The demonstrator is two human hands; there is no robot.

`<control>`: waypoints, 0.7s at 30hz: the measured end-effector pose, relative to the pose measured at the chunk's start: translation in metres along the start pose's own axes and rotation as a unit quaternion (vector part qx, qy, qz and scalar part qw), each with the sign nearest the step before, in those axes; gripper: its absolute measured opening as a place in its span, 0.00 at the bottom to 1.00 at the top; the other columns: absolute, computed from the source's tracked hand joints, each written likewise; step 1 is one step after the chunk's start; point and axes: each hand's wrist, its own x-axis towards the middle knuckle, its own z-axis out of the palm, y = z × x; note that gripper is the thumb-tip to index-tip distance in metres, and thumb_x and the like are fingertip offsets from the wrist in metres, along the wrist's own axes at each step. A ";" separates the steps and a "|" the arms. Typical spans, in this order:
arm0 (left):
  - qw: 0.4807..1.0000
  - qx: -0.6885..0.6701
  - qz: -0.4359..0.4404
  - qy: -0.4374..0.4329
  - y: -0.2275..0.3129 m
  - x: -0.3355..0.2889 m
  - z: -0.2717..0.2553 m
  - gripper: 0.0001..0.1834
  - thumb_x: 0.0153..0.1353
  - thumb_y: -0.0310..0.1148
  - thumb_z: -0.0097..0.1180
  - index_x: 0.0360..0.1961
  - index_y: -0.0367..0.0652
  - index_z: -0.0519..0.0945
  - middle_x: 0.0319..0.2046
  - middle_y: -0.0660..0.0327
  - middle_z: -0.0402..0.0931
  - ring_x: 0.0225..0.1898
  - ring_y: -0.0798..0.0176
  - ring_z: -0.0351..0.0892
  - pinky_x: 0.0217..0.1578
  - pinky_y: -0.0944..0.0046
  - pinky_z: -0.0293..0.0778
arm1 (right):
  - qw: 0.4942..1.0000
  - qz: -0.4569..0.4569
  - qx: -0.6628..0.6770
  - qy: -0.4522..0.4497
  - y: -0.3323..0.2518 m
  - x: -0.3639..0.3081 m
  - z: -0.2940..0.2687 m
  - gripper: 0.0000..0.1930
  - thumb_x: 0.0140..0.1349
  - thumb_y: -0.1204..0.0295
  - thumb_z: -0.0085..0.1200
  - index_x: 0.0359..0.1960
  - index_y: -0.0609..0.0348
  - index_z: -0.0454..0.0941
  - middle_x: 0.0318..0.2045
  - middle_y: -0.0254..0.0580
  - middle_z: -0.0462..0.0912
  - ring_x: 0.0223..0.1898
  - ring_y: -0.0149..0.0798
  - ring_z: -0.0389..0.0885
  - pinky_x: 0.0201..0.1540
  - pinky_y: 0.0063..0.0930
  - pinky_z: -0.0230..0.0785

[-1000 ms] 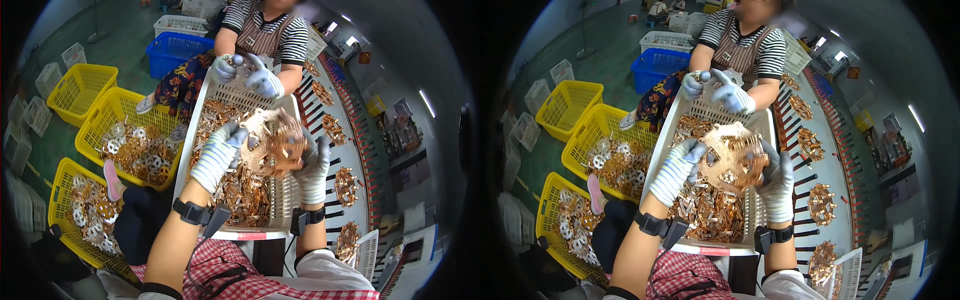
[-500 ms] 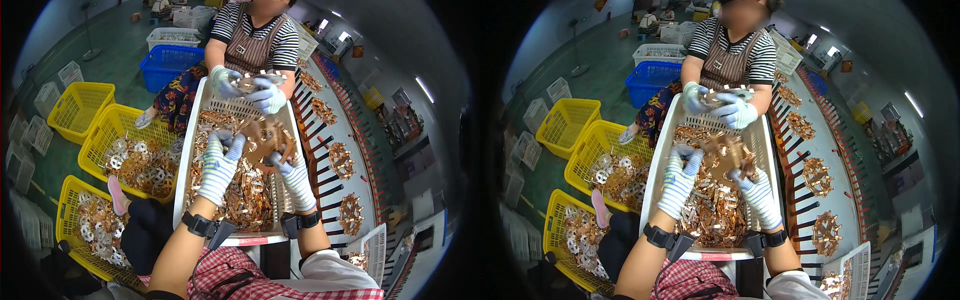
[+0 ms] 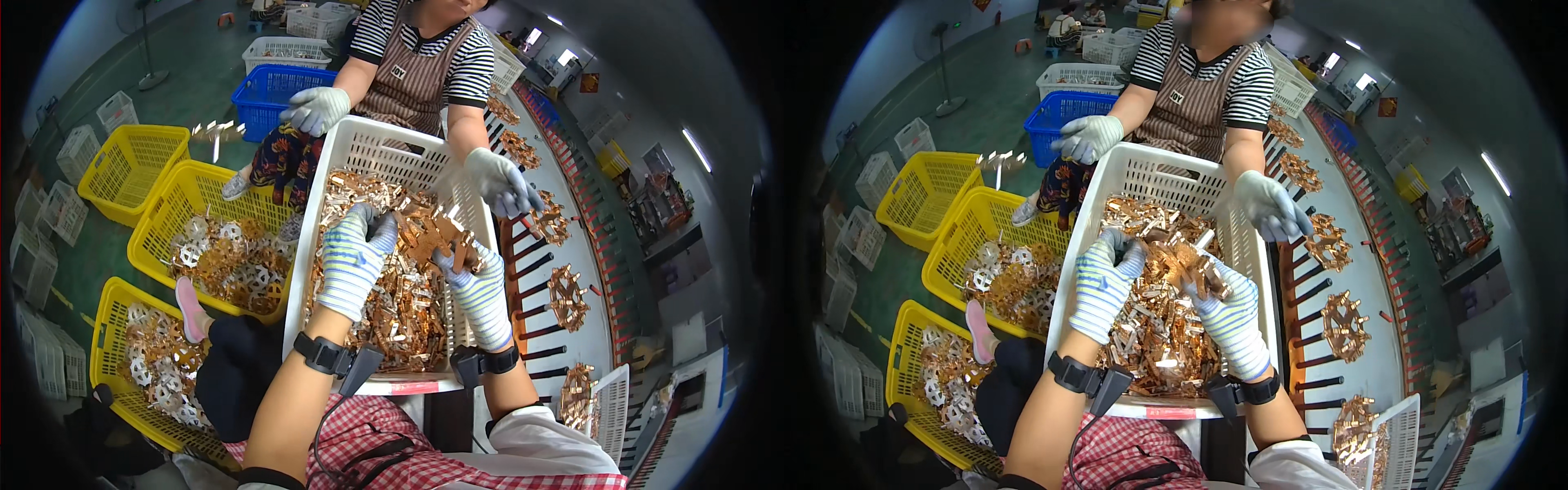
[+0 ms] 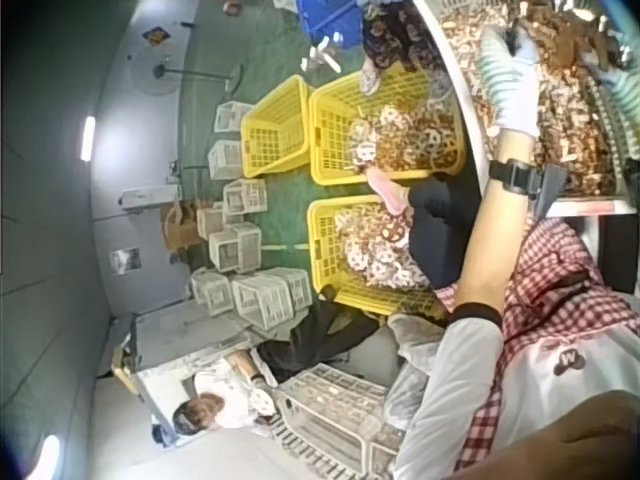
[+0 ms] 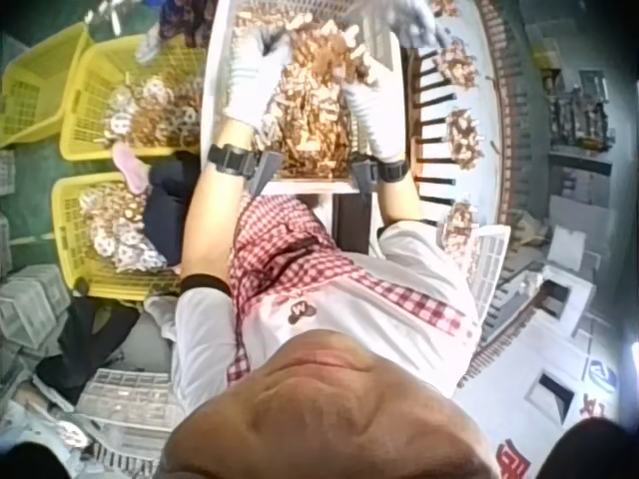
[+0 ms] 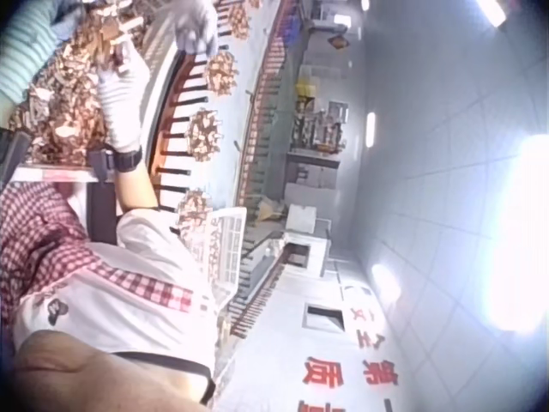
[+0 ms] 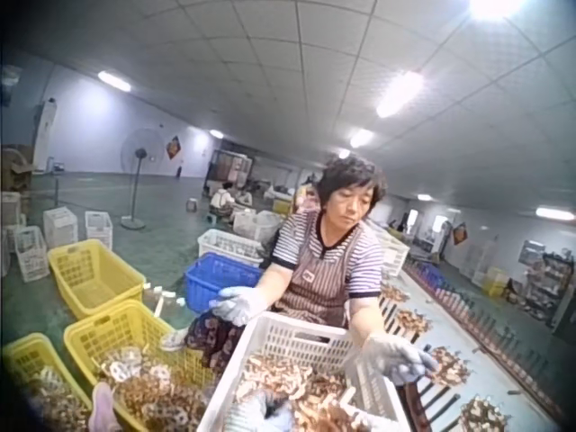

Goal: The person sits at a workstation in a factory, sorting small, shiny, gold-colored decorative items from a white basket. They pick up the items one by one, inspect them, and place them into a yellow basket. Another worker is visible across the table performing a similar task.

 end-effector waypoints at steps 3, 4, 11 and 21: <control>0.997 0.064 0.023 0.029 0.007 0.000 0.003 0.13 0.58 0.37 0.60 0.29 0.35 0.77 0.21 0.52 0.78 0.22 0.56 0.78 0.27 0.57 0.73 | 0.998 0.034 0.049 0.021 0.011 0.001 -0.001 0.18 0.58 0.68 0.63 0.48 0.63 0.79 0.33 0.34 0.83 0.33 0.23 0.78 0.38 0.19 0.71; 0.998 0.016 0.053 0.039 0.003 0.001 0.005 0.14 0.60 0.40 0.59 0.31 0.38 0.76 0.18 0.62 0.75 0.18 0.68 0.74 0.21 0.66 0.69 | 0.996 0.036 0.073 0.025 0.009 0.001 0.001 0.18 0.57 0.68 0.63 0.47 0.63 0.79 0.33 0.34 0.83 0.33 0.23 0.77 0.37 0.19 0.71; 0.835 -0.488 -0.241 -0.081 0.007 -0.015 -0.009 0.13 0.62 0.46 0.57 0.36 0.48 0.76 0.17 0.72 0.67 0.14 0.77 0.63 0.14 0.77 0.59 | 0.994 -0.104 0.007 0.014 0.015 -0.005 0.007 0.17 0.59 0.75 0.56 0.51 0.64 0.77 0.40 0.34 0.82 0.40 0.25 0.77 0.44 0.21 0.71; 0.798 -0.526 -0.259 -0.140 0.017 -0.012 -0.021 0.13 0.63 0.43 0.57 0.32 0.45 0.75 0.20 0.67 0.74 0.14 0.76 0.64 0.13 0.73 0.60 | 0.996 -0.025 -0.002 0.084 0.040 0.005 -0.011 0.13 0.58 0.71 0.60 0.43 0.62 0.78 0.29 0.28 0.79 0.30 0.23 0.73 0.35 0.19 0.65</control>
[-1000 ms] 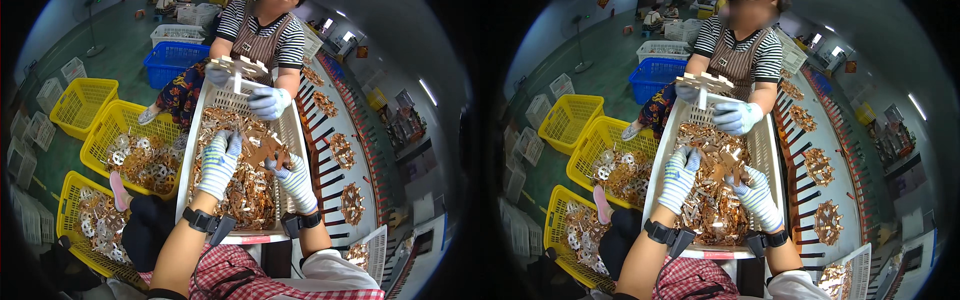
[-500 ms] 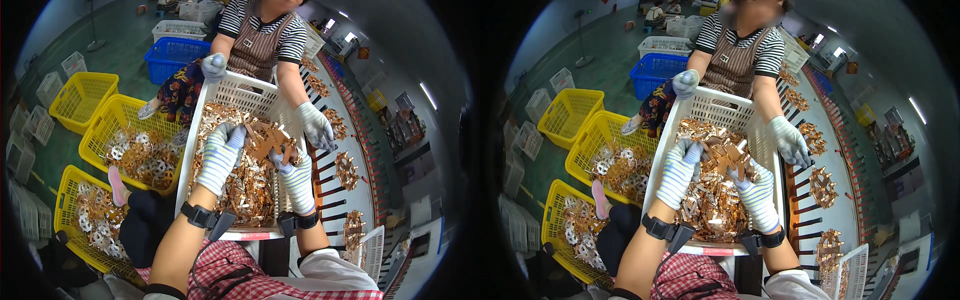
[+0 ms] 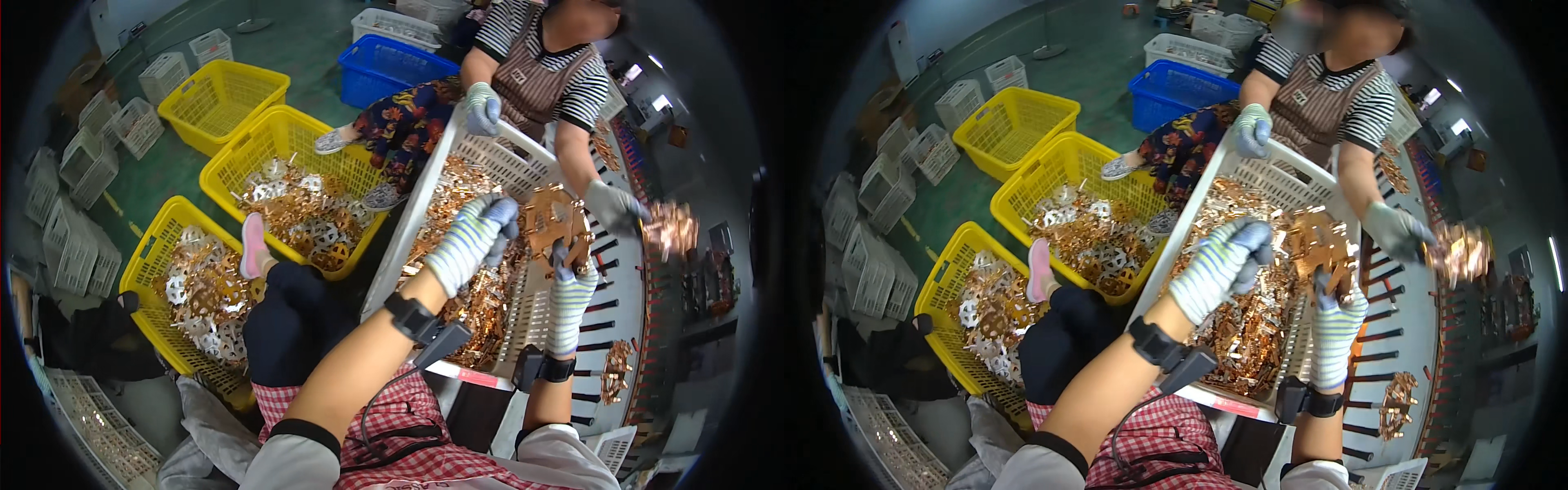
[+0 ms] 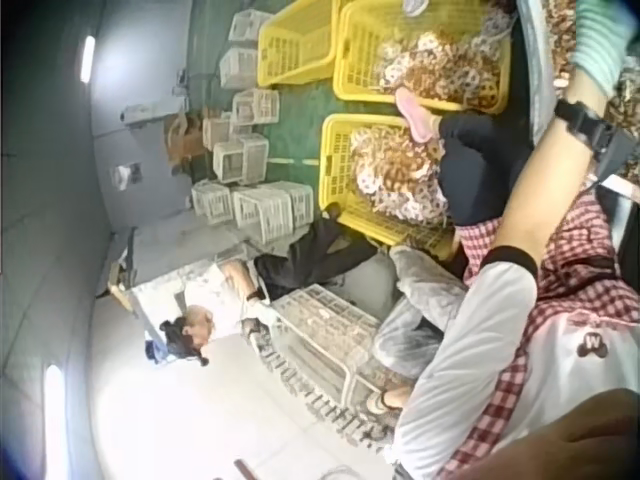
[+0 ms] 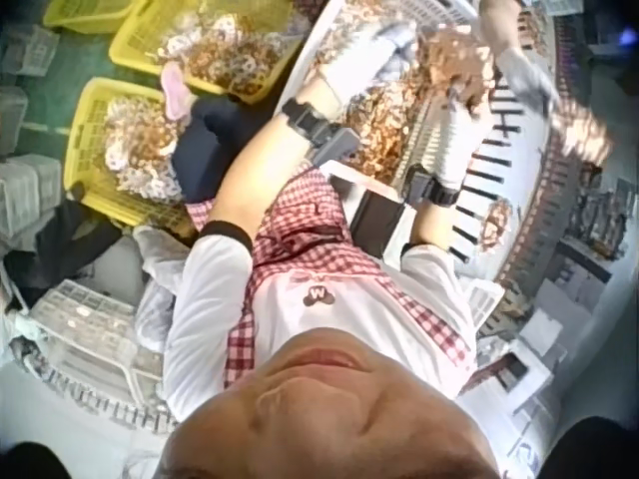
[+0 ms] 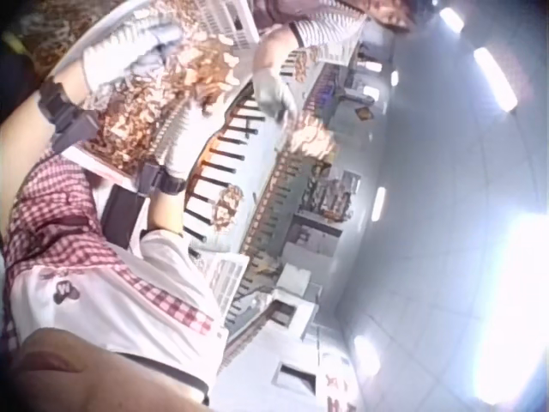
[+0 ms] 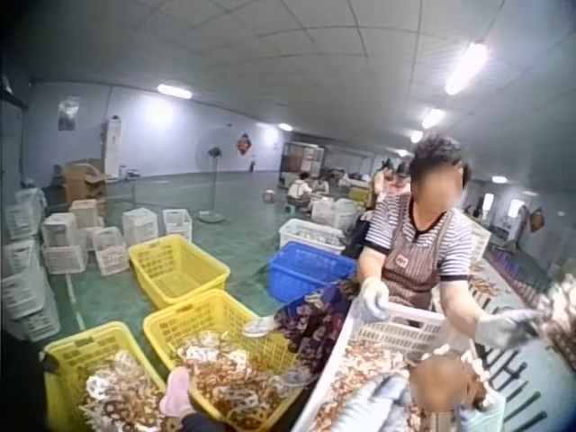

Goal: The person sits at a workstation in a factory, sorting small, shiny, gold-colored decorative items from a white basket. They pick up the items one by one, inspect them, and place them into a yellow basket. Another worker is visible across the table performing a similar task.

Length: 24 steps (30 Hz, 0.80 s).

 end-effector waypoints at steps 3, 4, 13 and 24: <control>0.988 0.131 0.077 0.021 -0.002 0.000 0.004 0.14 0.64 0.47 0.55 0.37 0.47 0.74 0.20 0.70 0.70 0.13 0.78 0.62 0.10 0.75 0.57 | 1.000 -0.003 -0.027 0.014 0.006 0.005 -0.014 0.11 0.58 0.75 0.59 0.43 0.61 0.79 0.29 0.28 0.79 0.30 0.21 0.74 0.33 0.16 0.66; 0.975 0.184 0.111 0.055 -0.012 0.010 0.004 0.15 0.64 0.47 0.55 0.37 0.47 0.74 0.20 0.70 0.70 0.13 0.78 0.62 0.10 0.75 0.58 | 0.998 0.027 -0.057 0.000 0.010 0.002 -0.018 0.10 0.58 0.74 0.60 0.42 0.60 0.79 0.29 0.27 0.79 0.29 0.20 0.74 0.32 0.16 0.66; 0.814 0.525 0.208 0.132 -0.003 0.017 0.005 0.14 0.61 0.41 0.58 0.33 0.38 0.77 0.22 0.56 0.77 0.23 0.63 0.74 0.28 0.63 0.71 | 0.991 0.006 -0.037 -0.127 -0.040 -0.007 0.021 0.15 0.60 0.63 0.60 0.38 0.63 0.80 0.21 0.27 0.76 0.25 0.21 0.68 0.28 0.20 0.64; 0.978 0.175 0.085 0.076 -0.005 0.012 0.017 0.14 0.64 0.44 0.54 0.32 0.44 0.76 0.16 0.69 0.69 0.10 0.78 0.60 0.09 0.74 0.55 | 0.993 0.036 -0.053 -0.103 -0.012 0.002 0.003 0.16 0.61 0.62 0.61 0.41 0.64 0.80 0.26 0.29 0.79 0.27 0.23 0.69 0.31 0.19 0.65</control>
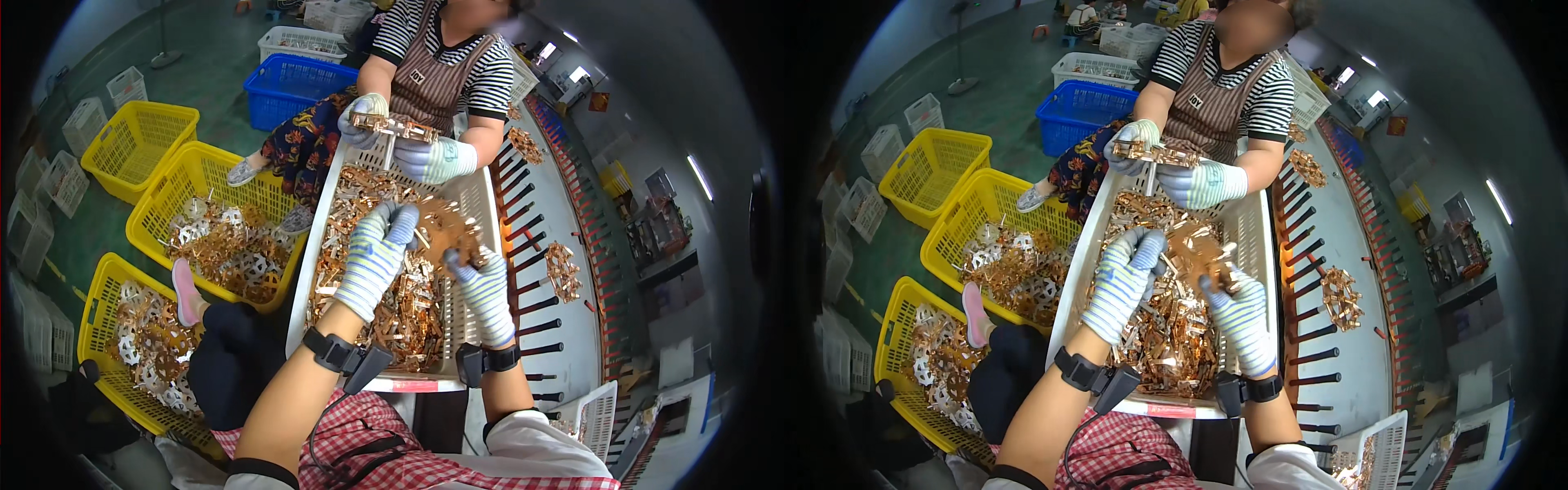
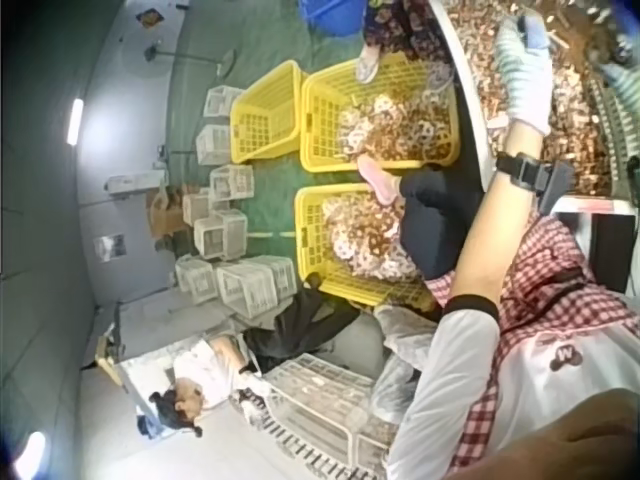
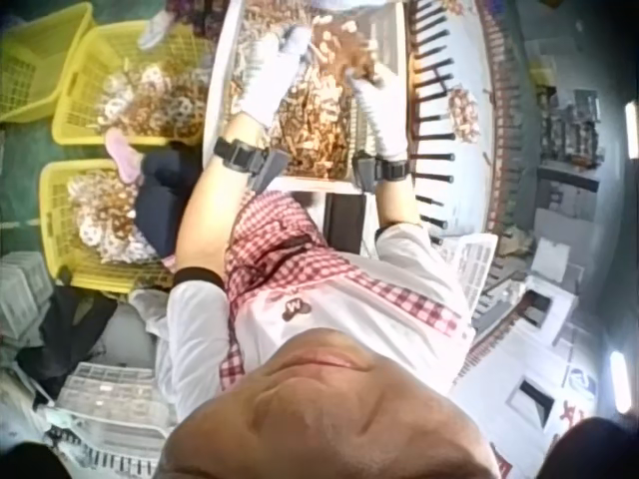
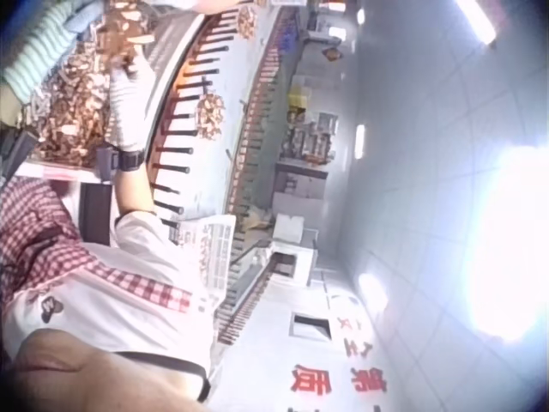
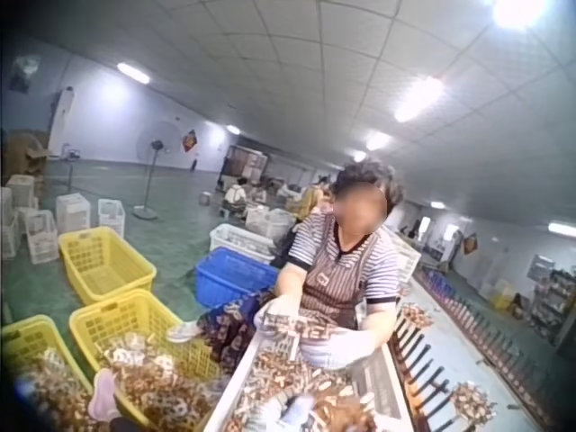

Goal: The person sits at a workstation in a factory, sorting small, shiny, gold-colored decorative items from a white basket. They pick up the items one by one, inspect them, and place them into a yellow basket. Another worker is visible across the table performing a similar task.

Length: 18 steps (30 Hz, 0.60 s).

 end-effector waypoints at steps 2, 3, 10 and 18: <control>0.999 0.023 0.033 -0.002 -0.009 0.004 -0.003 0.14 0.65 0.43 0.55 0.35 0.42 0.76 0.16 0.70 0.70 0.10 0.79 0.59 0.10 0.75 0.56 | 0.998 0.018 -0.019 -0.054 -0.023 -0.002 0.016 0.17 0.61 0.64 0.58 0.47 0.64 0.79 0.27 0.33 0.80 0.29 0.23 0.71 0.33 0.21 0.66; 0.999 0.039 0.033 -0.004 -0.009 0.005 -0.003 0.14 0.65 0.43 0.55 0.35 0.42 0.77 0.17 0.70 0.70 0.12 0.79 0.60 0.12 0.75 0.57 | 0.998 0.001 -0.017 -0.058 -0.020 0.001 0.018 0.17 0.61 0.65 0.58 0.47 0.64 0.79 0.27 0.34 0.81 0.28 0.23 0.71 0.33 0.21 0.67; 0.935 0.287 0.208 0.030 -0.011 0.001 -0.004 0.13 0.59 0.38 0.61 0.30 0.38 0.78 0.20 0.62 0.77 0.21 0.70 0.74 0.25 0.66 0.72 | 0.997 -0.016 -0.045 -0.061 -0.010 -0.002 0.015 0.16 0.59 0.67 0.60 0.45 0.64 0.80 0.28 0.38 0.82 0.29 0.25 0.72 0.35 0.24 0.69; 0.995 0.042 -0.014 -0.086 -0.009 -0.003 -0.005 0.12 0.63 0.41 0.57 0.32 0.42 0.78 0.22 0.71 0.74 0.20 0.78 0.68 0.22 0.75 0.66 | 0.988 0.055 0.127 0.063 -0.007 0.013 -0.010 0.15 0.60 0.65 0.61 0.40 0.66 0.79 0.29 0.32 0.81 0.30 0.21 0.73 0.35 0.18 0.67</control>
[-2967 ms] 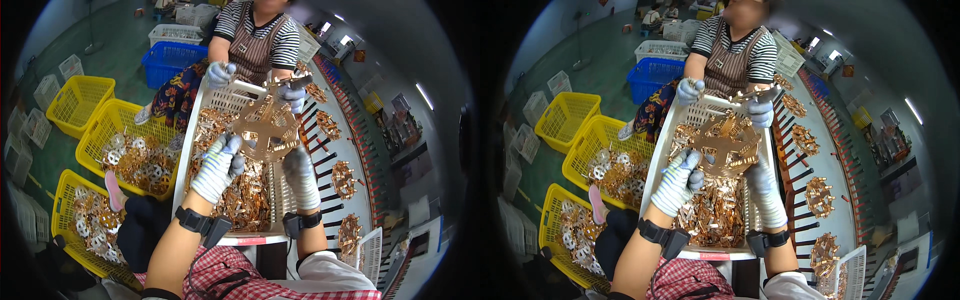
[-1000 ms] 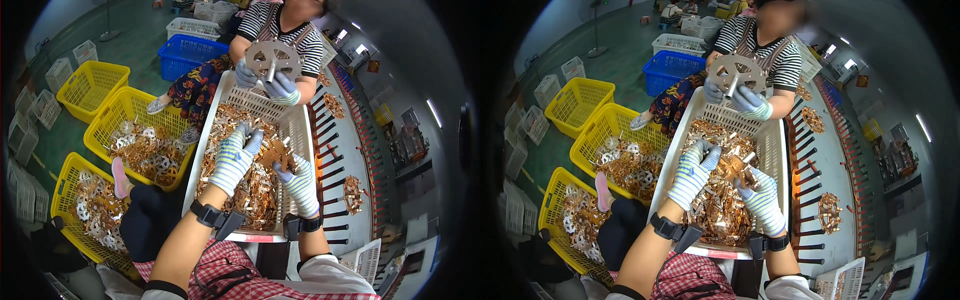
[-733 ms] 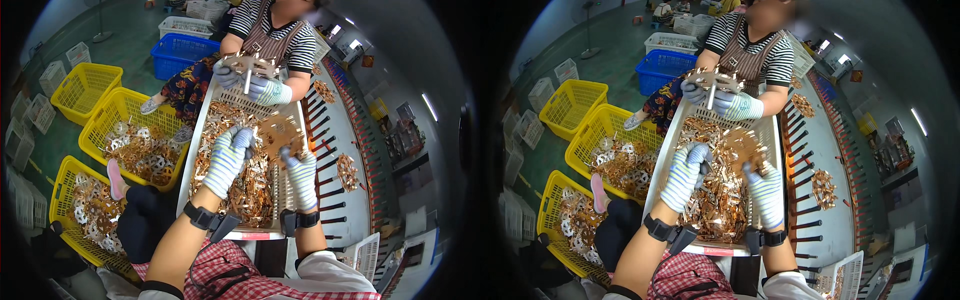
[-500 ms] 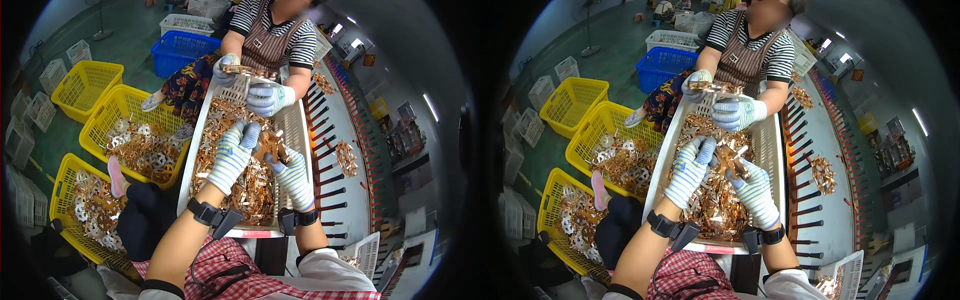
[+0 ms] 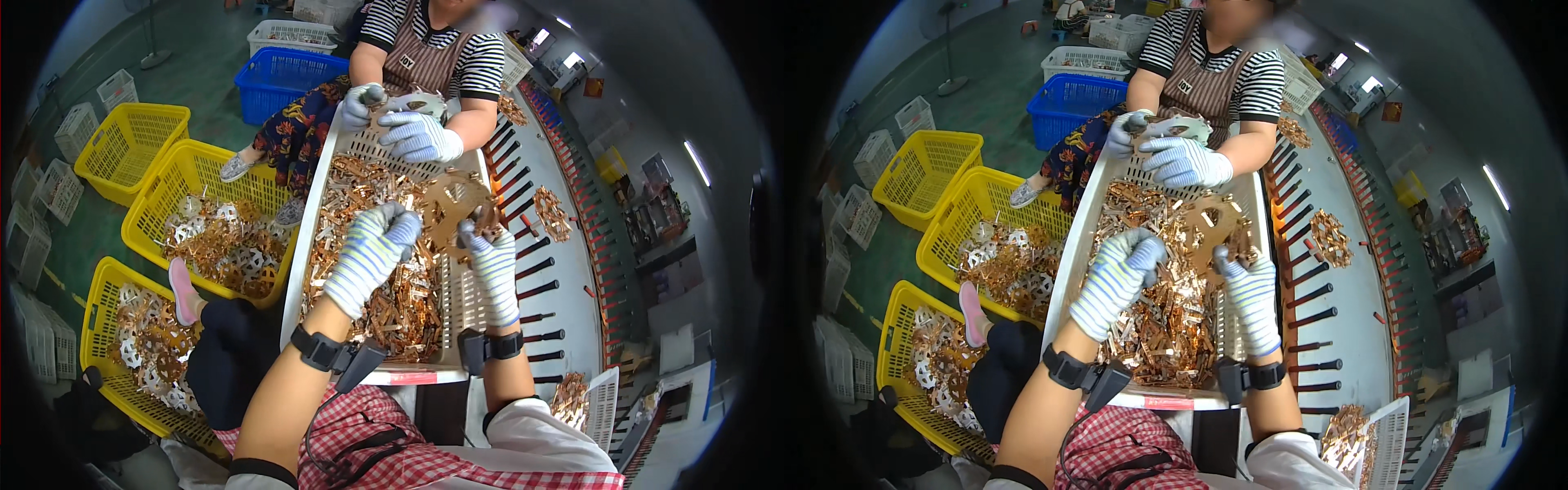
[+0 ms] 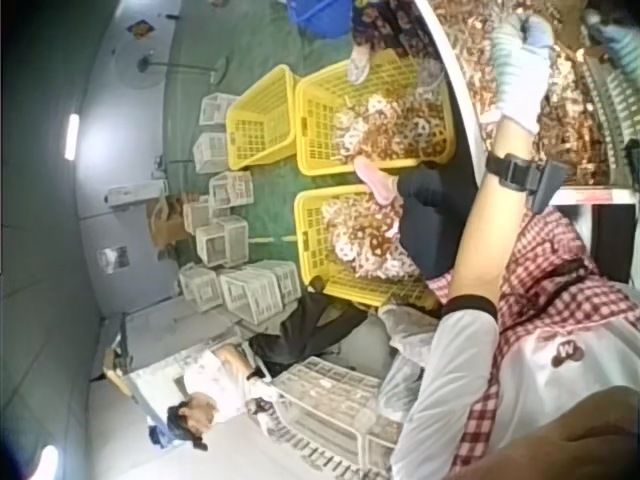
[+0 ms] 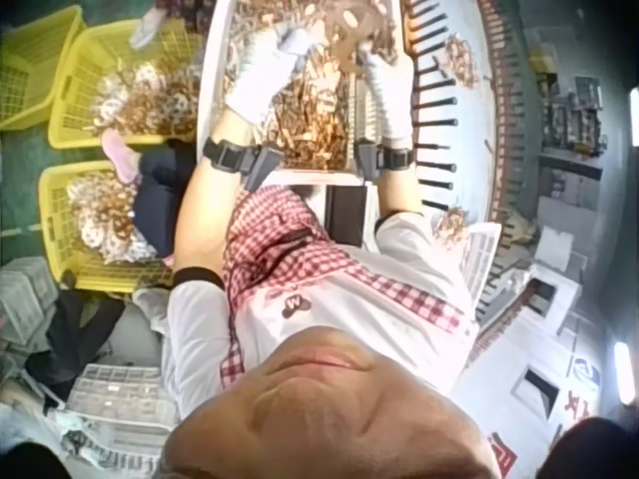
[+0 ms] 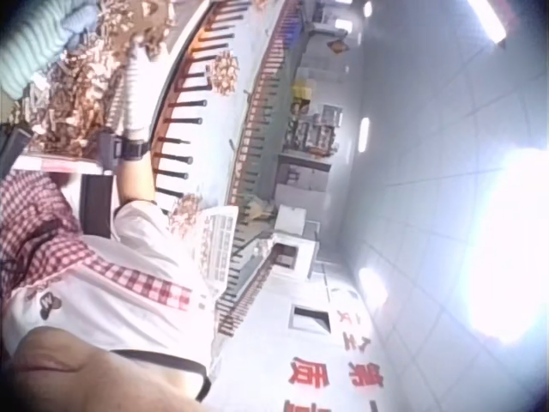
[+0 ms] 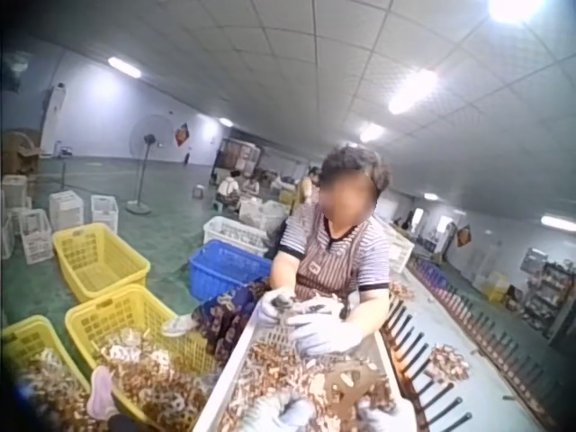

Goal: The person sits at a workstation in a factory, sorting small, shiny, gold-colored decorative items from a white basket. They pick up the items one by one, inspect them, and place them into a yellow basket. Another worker is visible across the table performing a similar task.

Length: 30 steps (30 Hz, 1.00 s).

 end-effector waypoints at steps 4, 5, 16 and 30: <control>0.989 0.123 0.076 0.026 -0.016 0.009 0.007 0.10 0.62 0.38 0.58 0.33 0.41 0.78 0.24 0.68 0.77 0.22 0.77 0.70 0.26 0.75 0.69 | 0.996 -0.013 -0.056 -0.068 0.022 -0.009 0.013 0.12 0.61 0.70 0.58 0.42 0.65 0.79 0.28 0.30 0.79 0.32 0.21 0.72 0.35 0.19 0.68; 0.982 0.162 0.097 0.023 -0.015 0.009 0.011 0.11 0.62 0.38 0.59 0.33 0.40 0.78 0.24 0.67 0.77 0.22 0.76 0.71 0.26 0.74 0.69 | 0.988 -0.005 -0.104 -0.117 0.024 -0.008 0.015 0.14 0.61 0.71 0.57 0.45 0.65 0.78 0.30 0.31 0.80 0.33 0.21 0.72 0.37 0.20 0.69; 0.841 0.528 0.121 0.014 -0.004 -0.007 0.011 0.17 0.55 0.45 0.59 0.38 0.43 0.79 0.34 0.51 0.79 0.36 0.47 0.79 0.39 0.52 0.75 | 0.998 0.027 -0.037 0.049 -0.003 0.002 -0.016 0.09 0.60 0.67 0.58 0.33 0.61 0.80 0.22 0.29 0.79 0.24 0.21 0.75 0.27 0.18 0.67; 0.967 0.163 0.059 0.189 0.047 -0.067 -0.035 0.20 0.67 0.37 0.42 0.58 0.46 0.71 0.47 0.64 0.71 0.42 0.72 0.70 0.37 0.75 0.67 | 0.867 0.042 0.496 0.025 -0.017 -0.059 -0.068 0.29 0.62 0.54 0.57 0.57 0.62 0.64 0.46 0.45 0.77 0.43 0.36 0.78 0.51 0.34 0.71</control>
